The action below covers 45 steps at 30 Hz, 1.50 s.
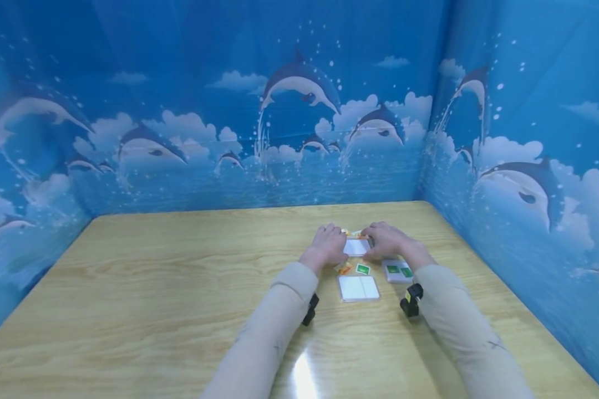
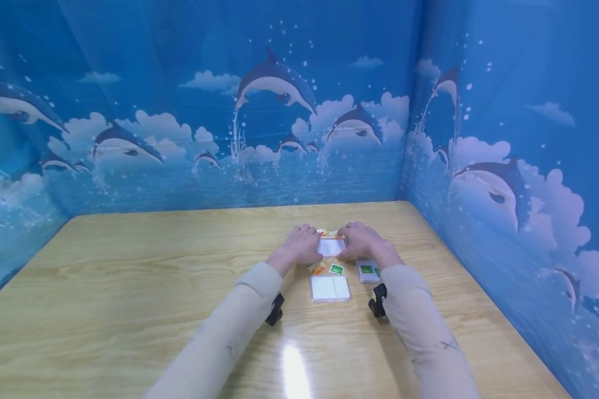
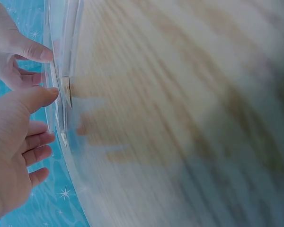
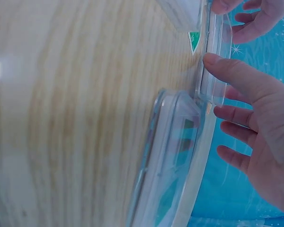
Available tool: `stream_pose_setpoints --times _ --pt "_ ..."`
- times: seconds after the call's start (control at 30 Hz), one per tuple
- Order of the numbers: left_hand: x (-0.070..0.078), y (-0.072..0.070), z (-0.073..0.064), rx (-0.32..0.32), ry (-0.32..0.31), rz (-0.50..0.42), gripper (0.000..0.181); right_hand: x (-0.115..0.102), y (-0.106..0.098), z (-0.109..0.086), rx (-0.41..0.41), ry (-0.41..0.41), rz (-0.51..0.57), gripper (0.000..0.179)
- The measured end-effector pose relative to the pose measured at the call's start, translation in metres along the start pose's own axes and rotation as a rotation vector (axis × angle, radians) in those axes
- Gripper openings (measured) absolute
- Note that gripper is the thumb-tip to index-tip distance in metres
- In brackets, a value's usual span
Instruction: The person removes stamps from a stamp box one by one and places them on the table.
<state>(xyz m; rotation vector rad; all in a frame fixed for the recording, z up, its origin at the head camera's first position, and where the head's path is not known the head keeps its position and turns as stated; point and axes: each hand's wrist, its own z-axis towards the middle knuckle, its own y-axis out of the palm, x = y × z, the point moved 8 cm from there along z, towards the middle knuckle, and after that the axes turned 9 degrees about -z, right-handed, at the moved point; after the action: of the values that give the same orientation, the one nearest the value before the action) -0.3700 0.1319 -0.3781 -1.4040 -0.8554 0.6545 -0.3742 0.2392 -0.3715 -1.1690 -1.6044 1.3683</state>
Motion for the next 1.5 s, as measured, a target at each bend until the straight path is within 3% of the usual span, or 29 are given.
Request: stream_pose_setpoints --times 0.3,0.63,1.5 --pt "0.0 0.002 0.001 -0.017 -0.004 -0.004 0.044 0.0 0.001 0.002 -0.025 -0.017 0.003 0.062" --pt "-0.004 0.007 0.003 -0.053 -0.02 -0.052 0.046 0.002 0.006 0.006 -0.076 0.023 0.049 0.061" --pt "0.0 0.006 0.0 -0.073 -0.001 -0.039 0.045 0.006 0.01 0.007 -0.045 0.008 0.01 0.065"
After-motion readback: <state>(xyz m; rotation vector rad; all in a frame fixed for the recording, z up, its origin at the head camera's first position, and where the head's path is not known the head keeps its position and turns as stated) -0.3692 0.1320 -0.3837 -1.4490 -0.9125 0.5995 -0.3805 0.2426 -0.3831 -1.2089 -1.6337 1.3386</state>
